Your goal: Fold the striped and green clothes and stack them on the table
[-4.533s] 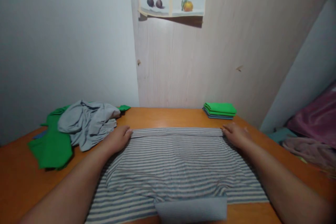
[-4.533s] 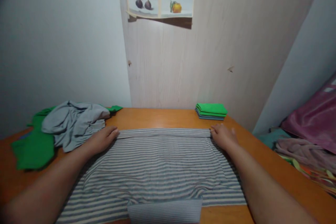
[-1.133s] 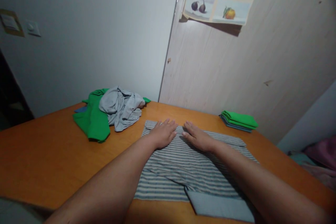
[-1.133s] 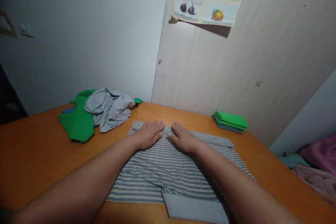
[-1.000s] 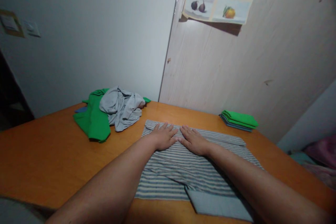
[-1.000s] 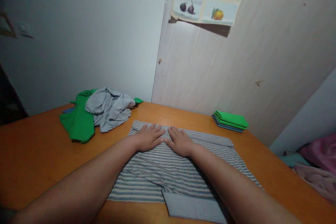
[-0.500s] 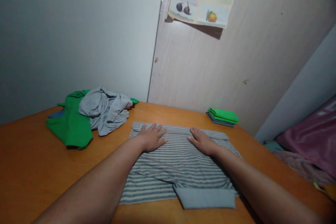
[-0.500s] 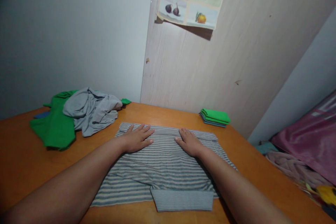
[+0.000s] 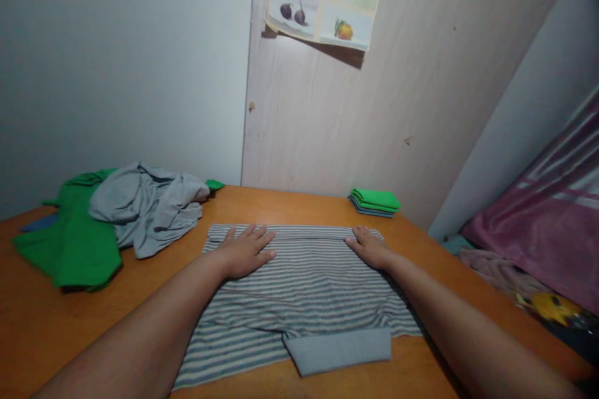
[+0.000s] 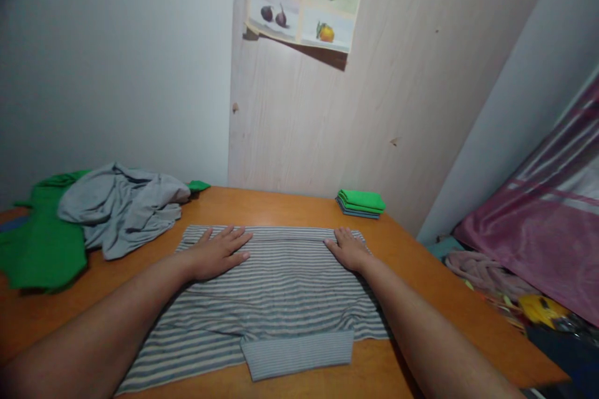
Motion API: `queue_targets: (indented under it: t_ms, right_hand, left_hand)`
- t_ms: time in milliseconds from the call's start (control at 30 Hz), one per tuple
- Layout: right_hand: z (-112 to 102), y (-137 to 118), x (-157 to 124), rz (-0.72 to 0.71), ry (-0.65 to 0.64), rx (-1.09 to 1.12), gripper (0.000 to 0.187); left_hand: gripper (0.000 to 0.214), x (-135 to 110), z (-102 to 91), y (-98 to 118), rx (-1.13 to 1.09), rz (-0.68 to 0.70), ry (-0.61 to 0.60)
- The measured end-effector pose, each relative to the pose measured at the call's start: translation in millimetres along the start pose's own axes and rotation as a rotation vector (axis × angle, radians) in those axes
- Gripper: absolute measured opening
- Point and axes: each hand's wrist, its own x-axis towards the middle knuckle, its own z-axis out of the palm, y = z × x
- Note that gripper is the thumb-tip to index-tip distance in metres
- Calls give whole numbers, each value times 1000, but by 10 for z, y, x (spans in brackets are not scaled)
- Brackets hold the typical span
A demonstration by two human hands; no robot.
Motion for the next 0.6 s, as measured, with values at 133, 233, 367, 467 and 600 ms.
queue_targets:
  t_ms: [133, 233, 367, 467, 600]
  right_hand:
    - [28, 146, -18, 113, 19, 16, 81]
    - [90, 210, -30, 168, 17, 11, 82]
    - [178, 248, -17, 176, 31, 0, 84]
    - [209, 262, 4, 174, 45, 2, 86]
    - [210, 268, 11, 170, 45, 9, 85]
  left_hand:
    - [71, -14, 10, -4, 2, -2, 14]
    - [71, -15, 22, -27, 15, -47, 103]
    - [77, -13, 32, -88, 37, -204, 135]
    - [83, -16, 45, -132, 57, -251, 90]
    - [85, -11, 59, -159, 64, -248, 88]
